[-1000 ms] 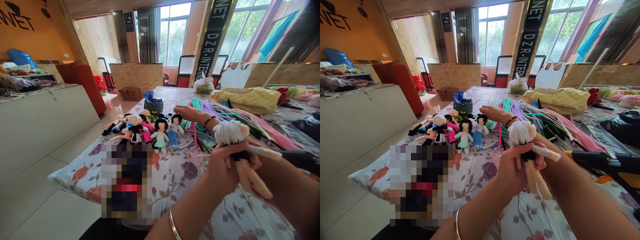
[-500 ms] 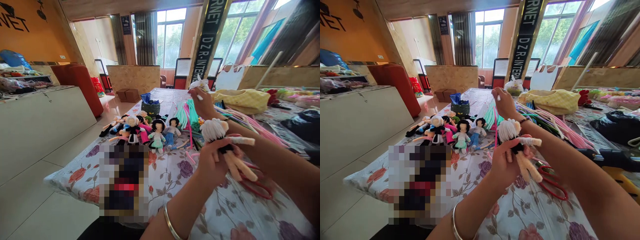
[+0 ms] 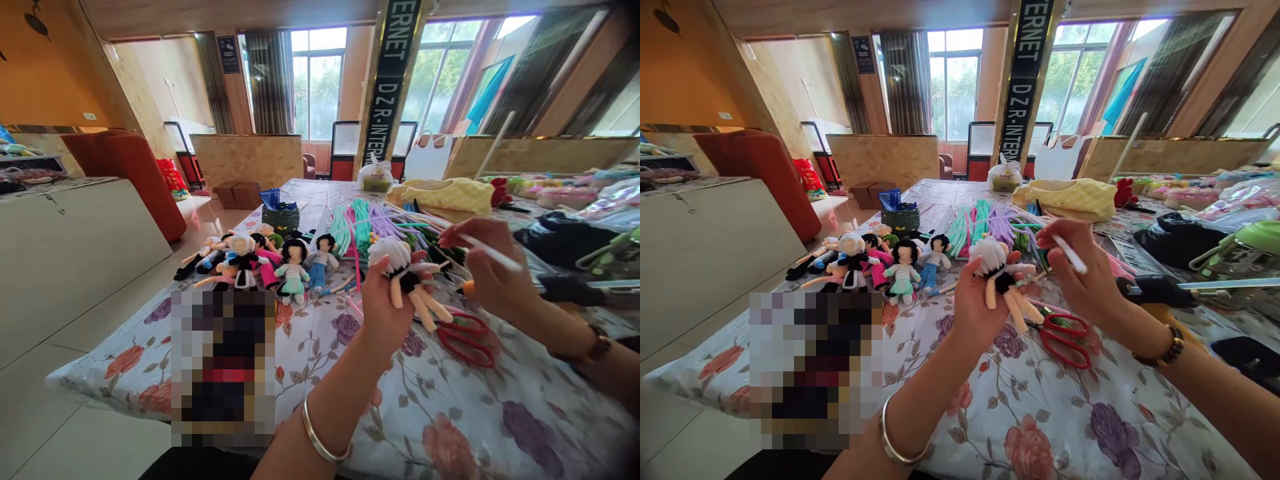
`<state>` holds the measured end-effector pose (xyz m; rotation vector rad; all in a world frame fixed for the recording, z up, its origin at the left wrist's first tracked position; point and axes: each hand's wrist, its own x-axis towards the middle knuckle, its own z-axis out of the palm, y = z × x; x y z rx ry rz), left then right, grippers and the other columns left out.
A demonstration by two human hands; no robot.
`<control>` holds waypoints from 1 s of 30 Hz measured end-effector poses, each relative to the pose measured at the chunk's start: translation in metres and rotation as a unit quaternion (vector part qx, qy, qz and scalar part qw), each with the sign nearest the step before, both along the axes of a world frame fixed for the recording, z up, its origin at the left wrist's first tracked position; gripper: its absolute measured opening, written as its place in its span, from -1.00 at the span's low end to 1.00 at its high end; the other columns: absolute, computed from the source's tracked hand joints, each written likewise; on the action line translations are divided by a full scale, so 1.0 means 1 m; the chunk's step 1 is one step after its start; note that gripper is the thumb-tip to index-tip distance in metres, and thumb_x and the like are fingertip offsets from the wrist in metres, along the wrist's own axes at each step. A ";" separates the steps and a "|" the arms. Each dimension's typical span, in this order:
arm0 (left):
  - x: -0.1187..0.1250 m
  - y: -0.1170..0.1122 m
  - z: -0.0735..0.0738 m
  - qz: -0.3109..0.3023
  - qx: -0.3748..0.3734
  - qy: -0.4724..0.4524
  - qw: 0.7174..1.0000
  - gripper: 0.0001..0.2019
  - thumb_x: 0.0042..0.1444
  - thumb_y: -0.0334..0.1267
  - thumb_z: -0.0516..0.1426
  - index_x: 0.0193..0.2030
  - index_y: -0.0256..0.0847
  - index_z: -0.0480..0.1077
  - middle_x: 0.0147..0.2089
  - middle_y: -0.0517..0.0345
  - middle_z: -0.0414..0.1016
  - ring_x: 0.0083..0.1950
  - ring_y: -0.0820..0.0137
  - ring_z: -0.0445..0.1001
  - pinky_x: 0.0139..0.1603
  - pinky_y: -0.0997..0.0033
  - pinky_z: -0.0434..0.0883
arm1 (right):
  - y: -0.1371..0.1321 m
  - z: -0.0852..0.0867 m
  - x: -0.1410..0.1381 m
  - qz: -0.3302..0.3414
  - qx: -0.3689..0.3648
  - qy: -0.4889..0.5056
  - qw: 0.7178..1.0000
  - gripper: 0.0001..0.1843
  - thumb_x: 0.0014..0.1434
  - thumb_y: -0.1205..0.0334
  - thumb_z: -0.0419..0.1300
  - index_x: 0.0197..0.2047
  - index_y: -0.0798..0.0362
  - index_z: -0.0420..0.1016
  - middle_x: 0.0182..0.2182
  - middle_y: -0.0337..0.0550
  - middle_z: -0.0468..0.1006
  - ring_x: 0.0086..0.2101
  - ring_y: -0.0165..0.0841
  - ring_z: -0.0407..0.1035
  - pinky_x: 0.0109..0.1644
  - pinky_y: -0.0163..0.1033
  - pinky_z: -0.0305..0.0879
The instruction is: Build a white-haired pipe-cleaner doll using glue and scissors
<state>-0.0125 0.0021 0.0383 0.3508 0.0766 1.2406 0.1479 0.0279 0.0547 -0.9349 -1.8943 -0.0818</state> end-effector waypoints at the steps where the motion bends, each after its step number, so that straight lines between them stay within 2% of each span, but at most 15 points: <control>1: 0.001 0.000 0.000 0.002 -0.005 -0.004 1.000 -0.73 0.12 -0.19 -0.03 -0.23 -0.26 0.43 -0.26 0.00 0.55 -0.32 0.28 0.51 -0.23 0.26 0.41 | -0.008 -0.006 0.006 0.022 -0.015 -0.001 1.000 -0.57 0.25 -0.18 -0.16 0.09 -0.23 0.19 -0.11 -0.02 0.44 -0.15 -0.11 0.41 -0.08 0.06 0.35; 4: 0.003 0.001 -0.001 -0.006 -0.004 -0.005 1.000 -0.71 0.17 -0.17 -0.06 -0.25 -0.27 0.41 -0.24 -0.02 0.54 -0.25 0.25 0.54 -0.12 0.20 0.42 | -0.029 -0.019 0.016 0.054 -0.028 -0.042 0.997 -0.43 0.20 -0.28 -0.26 0.10 -0.22 0.22 -0.02 0.06 0.40 -0.02 -0.06 0.34 0.03 0.10 0.29; 6: 0.005 0.002 -0.001 -0.004 0.002 0.006 1.000 -0.73 0.18 -0.19 -0.04 -0.24 -0.29 0.42 -0.22 -0.05 0.55 -0.20 0.23 0.54 -0.05 0.18 0.40 | -0.040 -0.023 0.018 0.073 -0.031 -0.072 0.994 -0.42 0.22 -0.26 -0.26 0.12 -0.17 0.20 0.00 0.09 0.37 0.03 -0.07 0.30 0.06 0.08 0.29; 11: 0.009 0.000 -0.003 -0.008 0.023 0.080 0.996 -0.80 0.13 -0.24 0.10 -0.25 -0.36 0.44 -0.32 -0.04 0.55 -0.09 0.17 0.53 0.07 0.15 0.35 | -0.054 -0.026 0.018 0.086 0.007 -0.131 0.988 -0.68 0.30 0.19 -0.05 0.11 0.00 0.21 0.00 0.07 0.37 0.05 -0.19 0.31 0.03 -0.08 0.35; 17: 0.013 0.001 -0.008 0.035 0.027 0.150 0.988 -0.74 -0.03 -0.18 0.27 -0.23 -0.27 0.46 -0.28 0.06 0.57 -0.07 0.20 0.52 -0.03 0.29 0.41 | -0.056 -0.037 0.014 0.072 0.001 -0.089 0.993 -0.69 0.30 0.31 -0.08 0.08 0.00 0.30 0.03 0.03 0.38 0.05 -0.25 0.33 0.06 -0.13 0.36; 20: 0.012 0.002 -0.009 0.042 0.008 0.195 0.980 -0.64 -0.12 -0.07 0.32 -0.25 -0.28 0.47 -0.31 0.05 0.57 -0.12 0.22 0.54 -0.14 0.35 0.43 | -0.058 -0.041 0.015 0.066 0.010 -0.077 0.995 -0.68 0.27 0.41 -0.06 0.03 -0.01 0.33 -0.06 0.00 0.41 -0.03 -0.30 0.38 -0.04 -0.20 0.42; 23: 0.012 0.001 -0.009 0.059 0.017 0.213 0.975 -0.53 -0.28 0.01 0.37 -0.26 -0.27 0.48 -0.33 0.08 0.58 -0.15 0.22 0.54 -0.16 0.37 0.43 | -0.062 -0.044 0.017 0.061 0.008 -0.071 0.996 -0.67 0.26 0.46 -0.07 0.01 -0.03 0.32 -0.20 -0.09 0.45 -0.20 -0.37 0.45 -0.18 -0.29 0.45; 26: 0.014 0.001 -0.009 0.069 0.039 0.219 0.972 -0.46 -0.36 0.02 0.38 -0.25 -0.30 0.49 -0.34 0.05 0.58 -0.10 0.19 0.53 -0.09 0.36 0.41 | -0.064 -0.046 0.017 0.067 -0.013 -0.057 0.996 -0.66 0.25 0.45 -0.07 0.04 -0.04 0.26 -0.25 -0.13 0.48 -0.32 -0.40 0.46 -0.28 -0.32 0.45; 30: 0.016 0.002 -0.010 0.091 0.042 0.223 0.970 -0.48 -0.35 -0.04 0.40 -0.24 -0.30 0.48 -0.31 0.06 0.58 -0.08 0.23 0.52 -0.08 0.39 0.40 | -0.067 -0.048 0.018 0.075 -0.027 -0.045 0.996 -0.64 0.23 0.35 0.02 0.09 -0.03 0.15 -0.15 -0.05 0.48 -0.21 -0.32 0.47 -0.18 -0.24 0.46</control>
